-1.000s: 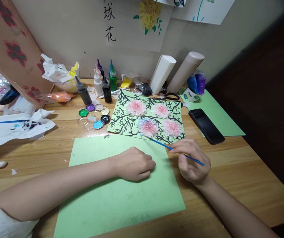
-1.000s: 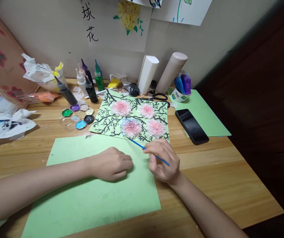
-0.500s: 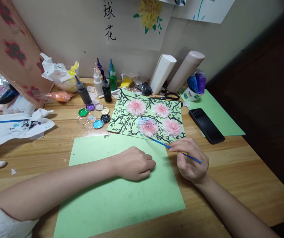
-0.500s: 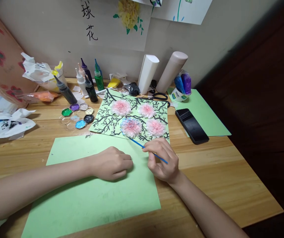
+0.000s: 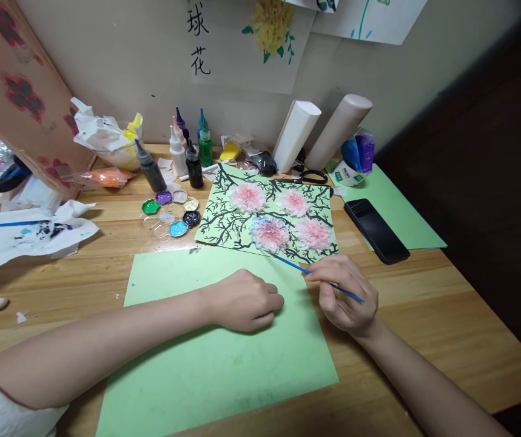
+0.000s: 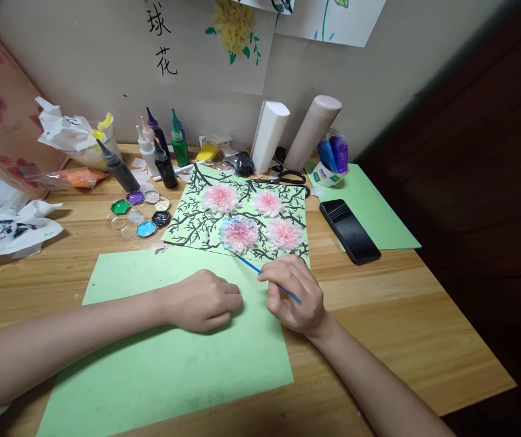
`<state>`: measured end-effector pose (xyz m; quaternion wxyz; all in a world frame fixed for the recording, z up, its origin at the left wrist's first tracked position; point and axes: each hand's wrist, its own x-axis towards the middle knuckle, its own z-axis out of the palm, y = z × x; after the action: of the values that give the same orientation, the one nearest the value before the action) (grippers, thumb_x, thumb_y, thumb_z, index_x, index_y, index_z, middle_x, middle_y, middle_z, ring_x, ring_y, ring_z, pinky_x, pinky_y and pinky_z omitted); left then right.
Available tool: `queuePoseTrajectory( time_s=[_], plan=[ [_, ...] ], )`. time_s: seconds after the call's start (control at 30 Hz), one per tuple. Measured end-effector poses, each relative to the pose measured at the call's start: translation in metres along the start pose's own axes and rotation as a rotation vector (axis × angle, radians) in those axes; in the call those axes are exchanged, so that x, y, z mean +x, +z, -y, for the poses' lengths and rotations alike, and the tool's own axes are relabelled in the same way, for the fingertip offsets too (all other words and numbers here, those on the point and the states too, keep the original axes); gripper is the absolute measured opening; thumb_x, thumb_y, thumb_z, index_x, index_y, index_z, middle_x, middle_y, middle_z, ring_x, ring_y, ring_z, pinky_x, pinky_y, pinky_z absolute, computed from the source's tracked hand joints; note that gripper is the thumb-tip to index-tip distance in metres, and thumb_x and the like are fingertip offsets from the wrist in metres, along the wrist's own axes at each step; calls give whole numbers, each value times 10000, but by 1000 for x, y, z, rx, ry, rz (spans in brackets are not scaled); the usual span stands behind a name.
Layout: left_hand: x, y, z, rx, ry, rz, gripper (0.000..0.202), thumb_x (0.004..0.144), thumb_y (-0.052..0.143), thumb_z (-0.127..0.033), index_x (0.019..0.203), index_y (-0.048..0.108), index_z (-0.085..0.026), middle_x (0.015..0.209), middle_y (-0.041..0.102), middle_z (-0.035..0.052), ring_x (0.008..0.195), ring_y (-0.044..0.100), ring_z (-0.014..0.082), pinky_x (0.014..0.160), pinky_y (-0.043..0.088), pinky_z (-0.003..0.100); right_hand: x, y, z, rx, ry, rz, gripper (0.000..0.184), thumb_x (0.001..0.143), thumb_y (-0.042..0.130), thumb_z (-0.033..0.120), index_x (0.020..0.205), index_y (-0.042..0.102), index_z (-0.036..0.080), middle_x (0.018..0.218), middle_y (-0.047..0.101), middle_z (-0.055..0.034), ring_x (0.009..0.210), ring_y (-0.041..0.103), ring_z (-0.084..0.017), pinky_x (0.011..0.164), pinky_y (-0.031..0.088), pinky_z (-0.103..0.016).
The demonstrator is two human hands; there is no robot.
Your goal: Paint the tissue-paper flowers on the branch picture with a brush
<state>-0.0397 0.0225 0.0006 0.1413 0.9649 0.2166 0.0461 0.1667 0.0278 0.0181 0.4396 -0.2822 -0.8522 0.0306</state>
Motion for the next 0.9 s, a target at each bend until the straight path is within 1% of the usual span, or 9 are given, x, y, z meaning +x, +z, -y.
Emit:
queuePoseTrajectory(
  time_s=[0.13, 0.3, 0.43, 0.6, 0.73, 0.9],
  plan=[
    [0, 1, 0, -4, 3, -7, 113, 839, 447, -232, 753, 516, -207, 764, 630, -3, 609, 565, 151, 494, 377, 299, 0, 0, 0, 2, 11, -43, 218, 757, 449, 54, 854, 568, 208, 694, 643, -24, 659, 598, -160, 607, 490, -302],
    [0, 0, 0, -16, 3, -7, 128, 842, 437, -225, 738, 509, -204, 751, 626, 3, 611, 570, 154, 504, 392, 297, -1, -1, 0, 16, 19, 11, 229, 752, 467, 51, 884, 573, 206, 719, 656, -33, 683, 615, -173, 638, 499, -320],
    [0, -2, -1, -16, 0, 10, 125, 840, 440, -227, 738, 509, -205, 760, 632, 5, 613, 576, 158, 498, 392, 300, 0, -3, 2, 6, 14, -22, 247, 748, 454, 45, 882, 574, 215, 712, 649, -30, 670, 613, -172, 617, 494, -313],
    [0, -2, -1, -8, -13, 24, 125, 845, 436, -234, 746, 506, -203, 764, 631, 7, 625, 579, 158, 517, 397, 287, 2, -2, 2, -7, -20, 7, 238, 749, 462, 36, 889, 567, 198, 717, 646, -38, 680, 605, -167, 635, 500, -311],
    [-1, -1, 0, -1, -14, 18, 102, 831, 448, -231, 745, 495, -205, 750, 625, 0, 607, 572, 154, 510, 389, 284, 3, -3, 2, -8, -35, -17, 241, 750, 447, 29, 891, 562, 186, 708, 637, -40, 678, 598, -160, 626, 499, -301],
    [-1, -1, 0, 11, -14, 1, 93, 824, 453, -222, 742, 493, -203, 741, 622, -5, 590, 566, 147, 501, 376, 283, 4, -3, 1, -49, -53, 32, 237, 753, 463, 35, 894, 560, 198, 718, 651, -36, 677, 605, -162, 623, 512, -304]
  ],
)
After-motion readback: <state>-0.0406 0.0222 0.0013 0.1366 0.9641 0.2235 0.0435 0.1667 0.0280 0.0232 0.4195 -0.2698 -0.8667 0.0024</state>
